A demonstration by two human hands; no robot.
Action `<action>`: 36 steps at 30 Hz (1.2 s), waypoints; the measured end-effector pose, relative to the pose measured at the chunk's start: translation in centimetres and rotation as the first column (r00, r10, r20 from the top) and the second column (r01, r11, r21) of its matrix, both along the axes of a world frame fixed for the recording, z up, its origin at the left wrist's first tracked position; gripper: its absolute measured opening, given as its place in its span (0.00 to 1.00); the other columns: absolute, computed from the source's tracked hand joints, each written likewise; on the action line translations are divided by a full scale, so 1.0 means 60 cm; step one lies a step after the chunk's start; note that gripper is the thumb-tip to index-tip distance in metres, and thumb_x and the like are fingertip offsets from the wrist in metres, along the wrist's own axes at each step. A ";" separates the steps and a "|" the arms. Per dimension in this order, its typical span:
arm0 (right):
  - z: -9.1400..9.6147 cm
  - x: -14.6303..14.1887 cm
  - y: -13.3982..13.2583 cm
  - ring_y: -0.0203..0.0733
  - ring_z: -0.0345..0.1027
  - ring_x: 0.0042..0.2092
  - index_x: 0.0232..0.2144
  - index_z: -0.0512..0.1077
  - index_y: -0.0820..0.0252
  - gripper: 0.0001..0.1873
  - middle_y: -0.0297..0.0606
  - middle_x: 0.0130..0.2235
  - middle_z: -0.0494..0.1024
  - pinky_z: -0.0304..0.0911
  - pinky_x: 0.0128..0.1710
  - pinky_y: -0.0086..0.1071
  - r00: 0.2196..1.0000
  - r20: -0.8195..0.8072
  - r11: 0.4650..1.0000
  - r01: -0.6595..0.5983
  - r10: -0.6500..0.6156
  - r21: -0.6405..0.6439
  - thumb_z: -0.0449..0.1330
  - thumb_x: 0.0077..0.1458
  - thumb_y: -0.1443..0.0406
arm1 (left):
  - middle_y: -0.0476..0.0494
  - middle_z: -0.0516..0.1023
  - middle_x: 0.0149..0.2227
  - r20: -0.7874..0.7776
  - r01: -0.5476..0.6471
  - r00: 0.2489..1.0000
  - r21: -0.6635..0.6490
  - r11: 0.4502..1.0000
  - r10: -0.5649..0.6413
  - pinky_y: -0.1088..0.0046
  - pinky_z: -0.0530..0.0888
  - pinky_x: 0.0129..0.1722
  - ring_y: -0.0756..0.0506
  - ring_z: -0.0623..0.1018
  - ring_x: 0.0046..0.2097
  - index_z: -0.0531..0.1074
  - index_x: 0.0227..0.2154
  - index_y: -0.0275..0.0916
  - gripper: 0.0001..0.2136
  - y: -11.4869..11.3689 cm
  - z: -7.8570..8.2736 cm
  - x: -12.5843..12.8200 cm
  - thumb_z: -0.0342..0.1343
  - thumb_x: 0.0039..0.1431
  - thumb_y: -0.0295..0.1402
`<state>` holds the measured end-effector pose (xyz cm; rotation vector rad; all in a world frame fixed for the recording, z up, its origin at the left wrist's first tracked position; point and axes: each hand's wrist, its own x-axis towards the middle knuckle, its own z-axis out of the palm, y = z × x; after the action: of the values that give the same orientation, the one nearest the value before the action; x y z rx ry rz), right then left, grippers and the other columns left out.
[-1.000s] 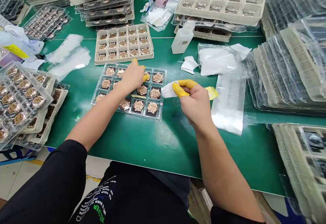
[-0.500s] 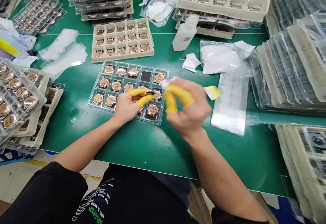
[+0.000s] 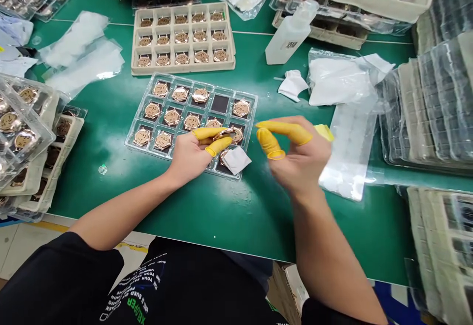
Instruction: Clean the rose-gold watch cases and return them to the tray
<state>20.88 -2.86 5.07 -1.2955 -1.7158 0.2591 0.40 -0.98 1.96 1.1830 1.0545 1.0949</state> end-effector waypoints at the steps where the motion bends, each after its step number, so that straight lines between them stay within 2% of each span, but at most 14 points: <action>1: 0.007 0.013 0.001 0.46 0.78 0.40 0.37 0.82 0.48 0.08 0.39 0.38 0.84 0.74 0.43 0.43 0.998 0.030 0.996 -0.060 0.062 -0.071 0.66 0.62 0.54 | 0.42 0.88 0.46 0.000 -0.023 1.000 -0.006 1.000 0.023 0.60 0.85 0.54 0.41 0.87 0.48 0.86 0.43 0.40 0.15 0.002 -0.001 -0.001 0.74 0.52 0.38; 4: 0.014 0.039 0.005 0.45 0.75 0.38 0.40 0.82 0.49 0.14 0.38 0.37 0.83 0.71 0.39 0.41 0.957 0.102 0.912 -0.221 0.270 -0.345 0.72 0.53 0.52 | 0.41 0.88 0.47 0.001 -0.044 0.999 0.003 0.999 0.044 0.59 0.84 0.56 0.41 0.87 0.50 0.85 0.45 0.40 0.16 0.007 -0.005 -0.005 0.73 0.54 0.38; 6: 0.006 0.040 0.005 0.43 0.74 0.34 0.40 0.81 0.53 0.17 0.37 0.35 0.82 0.68 0.34 0.38 0.969 0.116 0.836 -0.125 0.219 -0.535 0.73 0.49 0.54 | 0.41 0.88 0.47 0.006 -0.048 0.999 0.007 0.999 0.048 0.59 0.84 0.55 0.41 0.87 0.50 0.84 0.45 0.39 0.16 0.007 -0.007 -0.006 0.73 0.54 0.38; 9: -0.009 0.031 0.002 0.39 0.71 0.28 0.31 0.77 0.57 0.11 0.34 0.27 0.80 0.62 0.27 0.33 0.988 0.122 0.676 0.029 0.091 -0.737 0.72 0.48 0.58 | 0.41 0.88 0.47 -0.004 -0.063 0.998 0.016 0.998 0.063 0.60 0.85 0.54 0.42 0.87 0.48 0.85 0.43 0.39 0.17 0.005 -0.007 -0.006 0.74 0.51 0.38; 12: -0.010 0.032 -0.001 0.38 0.71 0.28 0.29 0.75 0.57 0.11 0.33 0.26 0.78 0.61 0.26 0.32 0.989 -0.005 0.575 -0.090 0.148 -0.813 0.72 0.48 0.59 | 0.40 0.88 0.46 -0.012 -0.053 0.999 0.009 0.999 0.053 0.60 0.85 0.53 0.42 0.87 0.47 0.85 0.44 0.39 0.18 0.003 -0.007 -0.006 0.74 0.51 0.39; 14: -0.003 0.040 -0.001 0.38 0.72 0.29 0.33 0.75 0.56 0.15 0.33 0.29 0.78 0.65 0.28 0.33 0.986 -0.106 0.632 -0.165 0.130 -0.757 0.72 0.48 0.56 | 0.39 0.88 0.46 -0.015 -0.046 0.999 -0.002 0.999 0.045 0.60 0.85 0.53 0.41 0.87 0.47 0.85 0.44 0.38 0.17 0.003 -0.007 -0.005 0.74 0.52 0.38; 17: 0.011 0.043 0.001 0.39 0.73 0.34 0.40 0.76 0.55 0.15 0.34 0.33 0.78 0.71 0.36 0.36 0.980 -0.190 0.864 -0.050 -0.054 -0.502 0.70 0.53 0.56 | 0.40 0.88 0.45 -0.048 -0.045 0.998 0.008 0.999 0.046 0.61 0.86 0.52 0.42 0.87 0.46 0.85 0.44 0.38 0.15 -0.001 -0.006 -0.005 0.72 0.54 0.36; 18: 0.015 0.038 0.000 0.39 0.73 0.35 0.41 0.77 0.54 0.12 0.34 0.34 0.76 0.72 0.38 0.37 0.969 -0.223 0.914 0.005 -0.105 -0.406 0.69 0.55 0.57 | 0.41 0.88 0.45 -0.072 -0.044 0.996 0.019 0.999 0.045 0.62 0.86 0.51 0.43 0.87 0.45 0.85 0.44 0.39 0.14 -0.003 -0.006 -0.004 0.72 0.54 0.35; 20: 0.018 0.018 -0.005 0.39 0.73 0.35 0.40 0.78 0.52 0.06 0.34 0.36 0.75 0.73 0.38 0.38 0.948 -0.297 0.963 0.034 -0.117 -0.268 0.66 0.60 0.60 | 0.43 0.88 0.44 -0.134 -0.027 0.990 0.058 0.998 0.035 0.64 0.87 0.49 0.44 0.87 0.43 0.86 0.43 0.42 0.12 -0.007 -0.005 -0.004 0.71 0.55 0.34; 25: 0.008 -0.039 -0.027 0.43 0.77 0.42 0.42 0.82 0.48 0.10 0.39 0.42 0.80 0.75 0.42 0.41 0.980 -0.195 0.995 -0.047 0.028 -0.092 0.62 0.62 0.66 | 0.44 0.87 0.41 -0.261 0.047 0.965 0.235 0.971 0.017 0.68 0.86 0.45 0.46 0.86 0.40 0.86 0.45 0.43 0.12 -0.012 -0.004 -0.006 0.67 0.58 0.32; 27: 0.003 -0.049 -0.031 0.44 0.78 0.45 0.42 0.82 0.47 0.09 0.38 0.42 0.82 0.75 0.45 0.42 0.971 -0.237 0.988 -0.072 0.038 -0.136 0.63 0.62 0.64 | 0.44 0.87 0.41 -0.284 0.067 0.959 0.254 0.965 0.008 0.69 0.86 0.44 0.46 0.86 0.40 0.86 0.45 0.43 0.12 -0.011 -0.005 -0.007 0.66 0.58 0.30; 31: -0.010 -0.054 -0.024 0.45 0.78 0.45 0.41 0.82 0.48 0.12 0.38 0.44 0.83 0.76 0.46 0.42 0.848 -0.530 0.962 -0.135 -0.012 -0.237 0.71 0.55 0.55 | 0.44 0.87 0.41 -0.293 0.079 0.956 0.259 0.963 0.001 0.69 0.86 0.44 0.46 0.86 0.39 0.86 0.44 0.43 0.11 -0.011 -0.008 -0.006 0.66 0.58 0.31; 33: -0.017 -0.053 -0.019 0.44 0.77 0.42 0.40 0.82 0.49 0.14 0.37 0.42 0.82 0.75 0.43 0.41 0.848 -0.531 0.955 -0.149 -0.010 -0.255 0.73 0.53 0.54 | 0.43 0.87 0.40 -0.307 0.079 0.952 0.282 0.956 0.012 0.69 0.85 0.42 0.46 0.85 0.39 0.86 0.43 0.42 0.11 -0.011 -0.009 -0.006 0.65 0.57 0.31; 36: -0.019 -0.047 -0.014 0.40 0.73 0.37 0.39 0.84 0.49 0.09 0.36 0.36 0.79 0.71 0.37 0.38 0.921 -0.387 0.957 -0.149 0.043 -0.251 0.71 0.56 0.56 | 0.42 0.87 0.40 -0.335 0.081 0.942 0.305 0.949 0.027 0.69 0.85 0.40 0.46 0.85 0.39 0.86 0.42 0.41 0.11 -0.012 -0.009 -0.007 0.65 0.57 0.30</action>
<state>18.07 -3.69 3.96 -1.2585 -1.4449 0.7812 -0.01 -1.67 1.44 1.6825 1.1429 1.0893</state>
